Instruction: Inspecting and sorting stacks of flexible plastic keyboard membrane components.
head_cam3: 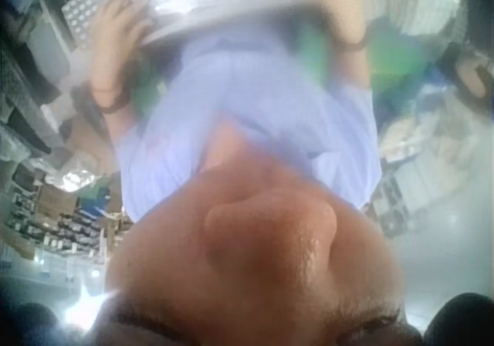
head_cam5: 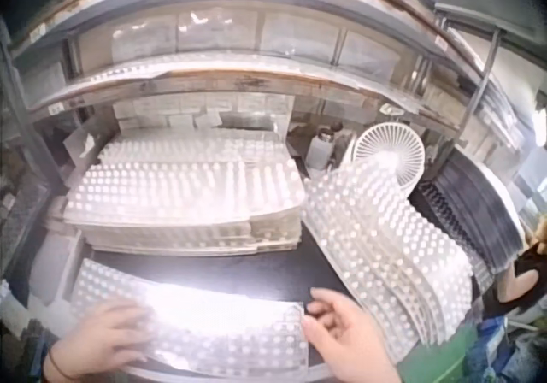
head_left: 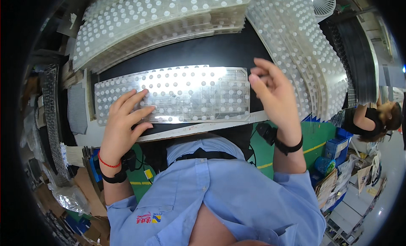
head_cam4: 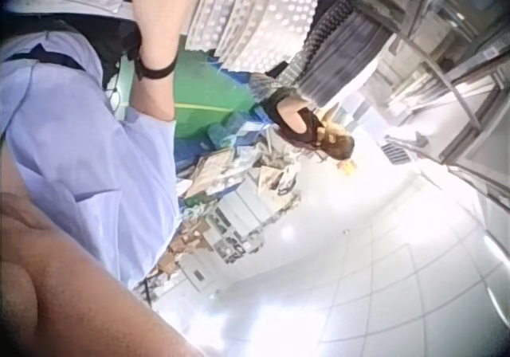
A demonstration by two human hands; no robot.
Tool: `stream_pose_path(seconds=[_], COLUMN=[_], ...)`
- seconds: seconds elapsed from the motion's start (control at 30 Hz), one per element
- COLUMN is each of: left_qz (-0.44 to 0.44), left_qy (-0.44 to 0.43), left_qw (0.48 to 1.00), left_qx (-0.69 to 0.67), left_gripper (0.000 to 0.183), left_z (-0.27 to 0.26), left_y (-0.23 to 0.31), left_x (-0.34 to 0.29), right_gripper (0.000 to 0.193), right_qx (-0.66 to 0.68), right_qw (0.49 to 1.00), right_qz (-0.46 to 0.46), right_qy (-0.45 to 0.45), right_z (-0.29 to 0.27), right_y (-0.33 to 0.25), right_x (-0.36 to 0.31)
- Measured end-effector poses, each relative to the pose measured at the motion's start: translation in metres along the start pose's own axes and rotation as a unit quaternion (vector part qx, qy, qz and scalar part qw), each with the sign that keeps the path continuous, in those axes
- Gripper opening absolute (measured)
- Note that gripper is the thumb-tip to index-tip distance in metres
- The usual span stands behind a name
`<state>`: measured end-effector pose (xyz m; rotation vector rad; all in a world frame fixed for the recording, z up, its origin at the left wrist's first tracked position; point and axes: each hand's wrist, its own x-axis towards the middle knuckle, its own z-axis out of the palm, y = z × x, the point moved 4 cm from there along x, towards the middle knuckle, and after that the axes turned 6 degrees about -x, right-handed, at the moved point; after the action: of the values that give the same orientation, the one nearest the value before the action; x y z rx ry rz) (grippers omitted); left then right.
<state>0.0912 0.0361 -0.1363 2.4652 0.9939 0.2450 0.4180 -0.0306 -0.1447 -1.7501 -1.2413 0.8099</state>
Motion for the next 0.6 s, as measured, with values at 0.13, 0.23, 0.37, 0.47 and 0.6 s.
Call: stream_pose_path(seconds=[0.13,0.23,0.37,0.47,0.6], left_qz=[0.004,0.009,0.004,-0.007,-0.006], left_qy=[0.001,0.009,-0.009,-0.003,0.005], left_qw=[0.999,0.996,0.997,0.997,0.998], left_qx=[-0.042,-0.086,-0.075,-0.073,-0.068], left_gripper=[0.033,0.030,0.031,0.034,0.037], left_z=[0.001,0.004,0.009,0.014,0.018], left_y=[-0.007,-0.014,-0.004,-0.003,-0.005], left_x=[0.000,-0.002,-0.001,-0.001,-0.002], right_gripper=[0.042,0.044,0.043,0.043,0.035], right_qx=[0.051,0.095,0.164,0.280,0.215], right_qw=[0.992,0.986,0.979,0.948,0.967], right_qz=[0.111,0.137,0.118,0.147,0.131], right_qy=[0.029,0.019,0.036,0.043,0.032], right_z=[0.001,0.008,0.007,0.009,0.013], right_y=[0.017,0.021,0.038,0.032,0.037], right_x=[-0.030,-0.037,-0.036,-0.036,-0.028])
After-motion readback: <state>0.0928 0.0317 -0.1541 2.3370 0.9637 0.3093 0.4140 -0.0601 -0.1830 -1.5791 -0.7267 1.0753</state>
